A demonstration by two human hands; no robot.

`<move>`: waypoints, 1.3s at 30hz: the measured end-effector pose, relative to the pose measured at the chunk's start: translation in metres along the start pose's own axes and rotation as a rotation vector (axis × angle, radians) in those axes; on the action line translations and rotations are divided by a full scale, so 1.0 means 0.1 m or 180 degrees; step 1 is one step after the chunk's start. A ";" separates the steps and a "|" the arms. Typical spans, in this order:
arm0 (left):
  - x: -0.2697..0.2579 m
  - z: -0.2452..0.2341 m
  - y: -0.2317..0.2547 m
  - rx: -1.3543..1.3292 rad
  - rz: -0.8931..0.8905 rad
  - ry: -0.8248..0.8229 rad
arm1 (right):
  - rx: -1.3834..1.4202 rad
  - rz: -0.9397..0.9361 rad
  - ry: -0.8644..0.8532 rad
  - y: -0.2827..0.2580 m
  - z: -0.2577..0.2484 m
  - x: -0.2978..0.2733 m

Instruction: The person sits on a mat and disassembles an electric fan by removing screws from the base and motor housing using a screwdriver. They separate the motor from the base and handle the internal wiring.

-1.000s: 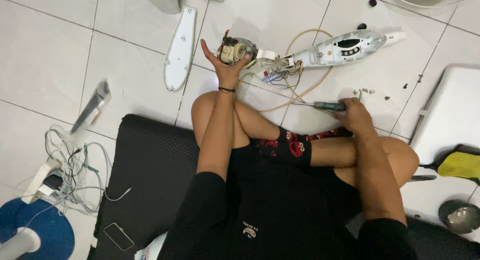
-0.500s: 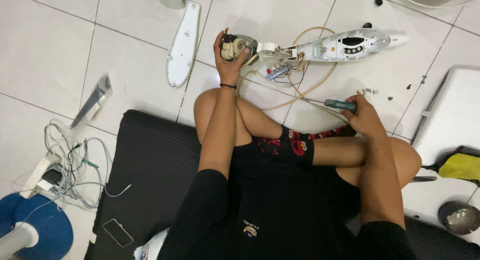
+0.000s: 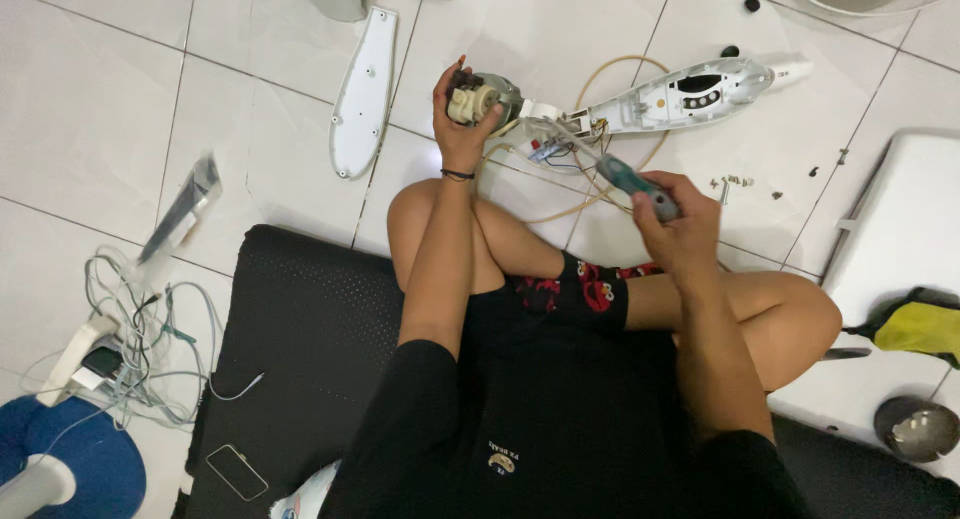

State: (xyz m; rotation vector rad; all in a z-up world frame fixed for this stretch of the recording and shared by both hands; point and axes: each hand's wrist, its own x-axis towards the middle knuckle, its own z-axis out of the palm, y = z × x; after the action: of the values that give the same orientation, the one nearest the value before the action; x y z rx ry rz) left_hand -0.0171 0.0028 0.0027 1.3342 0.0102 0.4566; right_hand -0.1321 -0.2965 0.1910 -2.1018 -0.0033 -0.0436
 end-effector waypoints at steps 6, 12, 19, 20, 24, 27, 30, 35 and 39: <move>-0.02 0.01 0.11 0.0045 -0.0039 -0.0189 | -0.0335 -0.0412 0.0128 -0.24 0.41 0.18; -0.02 0.02 0.12 -0.0008 -0.0077 -0.0292 | -0.0142 -0.0324 0.0235 -0.16 0.56 0.20; -0.02 0.02 0.17 0.0112 -0.0067 -0.0356 | -0.0032 -0.0108 0.0203 -0.10 0.57 0.18; -0.02 0.02 0.17 0.0159 -0.0060 -0.0369 | -0.0054 -0.0116 0.0216 -0.09 0.56 0.17; -0.03 0.05 0.19 0.0297 -0.0155 -0.0399 | 0.0107 0.0278 0.0263 -0.04 0.49 0.10; -0.04 0.08 0.21 0.0395 0.0066 -0.0534 | 0.0080 0.0304 0.0345 0.00 0.42 0.03; -0.06 0.11 0.24 0.0386 -0.0094 -0.0585 | 0.0060 0.0475 0.0326 0.04 0.42 0.00; -0.09 0.11 0.27 0.0467 -0.0039 -0.0610 | 0.0217 0.0494 0.0274 0.07 0.47 -0.05; -0.08 0.11 0.27 0.0399 -0.0062 -0.0620 | 0.0196 0.0490 0.0278 0.07 0.52 -0.01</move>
State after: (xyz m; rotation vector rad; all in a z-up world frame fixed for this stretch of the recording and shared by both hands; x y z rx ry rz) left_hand -0.0300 -0.0053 0.0290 1.4962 -0.1111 0.3119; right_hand -0.1318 -0.2554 0.1589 -2.0309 0.2070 -0.0421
